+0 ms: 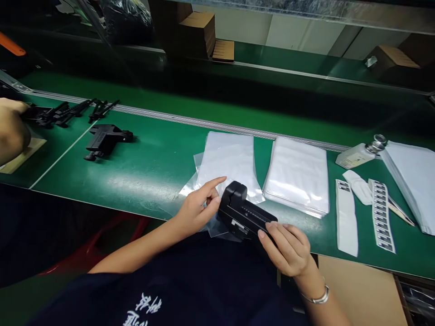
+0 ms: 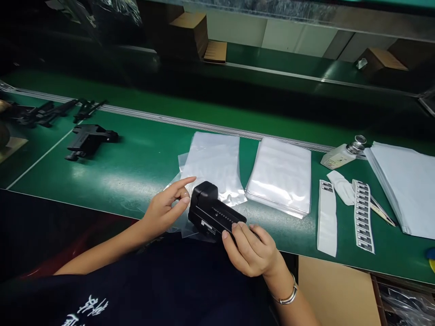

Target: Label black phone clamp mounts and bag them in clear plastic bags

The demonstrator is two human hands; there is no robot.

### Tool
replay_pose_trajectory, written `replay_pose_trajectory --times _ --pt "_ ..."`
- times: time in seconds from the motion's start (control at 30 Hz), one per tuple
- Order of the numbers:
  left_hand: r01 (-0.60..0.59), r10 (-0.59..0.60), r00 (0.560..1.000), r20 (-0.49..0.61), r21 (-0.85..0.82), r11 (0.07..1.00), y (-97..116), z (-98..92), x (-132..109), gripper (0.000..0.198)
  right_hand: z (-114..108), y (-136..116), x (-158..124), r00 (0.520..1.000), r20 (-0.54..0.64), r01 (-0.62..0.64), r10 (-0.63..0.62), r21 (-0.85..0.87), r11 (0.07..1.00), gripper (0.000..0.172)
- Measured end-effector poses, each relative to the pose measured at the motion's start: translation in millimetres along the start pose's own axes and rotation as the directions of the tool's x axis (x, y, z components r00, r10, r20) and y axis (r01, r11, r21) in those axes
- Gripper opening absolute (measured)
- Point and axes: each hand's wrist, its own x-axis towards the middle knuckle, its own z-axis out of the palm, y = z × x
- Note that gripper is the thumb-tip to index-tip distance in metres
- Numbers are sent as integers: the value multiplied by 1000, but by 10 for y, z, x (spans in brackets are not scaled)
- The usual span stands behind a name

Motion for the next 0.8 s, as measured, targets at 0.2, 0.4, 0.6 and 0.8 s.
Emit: replay_pose_trajectory --times 0.2,0.4,0.6,0.8 --pt "-35 41 998 36 -157 987 66 -95 -106 39 -183 -18 30 999 13 45 -45 22 999 18" --pt "-178 186 977 102 -80 981 73 -195 -145 49 -241 -28 15 995 -4 96 -96 49 994 14" --pt "-150 160 977 140 -77 986 55 -230 -169 49 -252 -28 34 993 4 115 -115 43 992 12" --pt "-98 109 984 139 -90 991 46 -210 -182 48 -237 -42 60 995 9 98 -99 45 994 13"
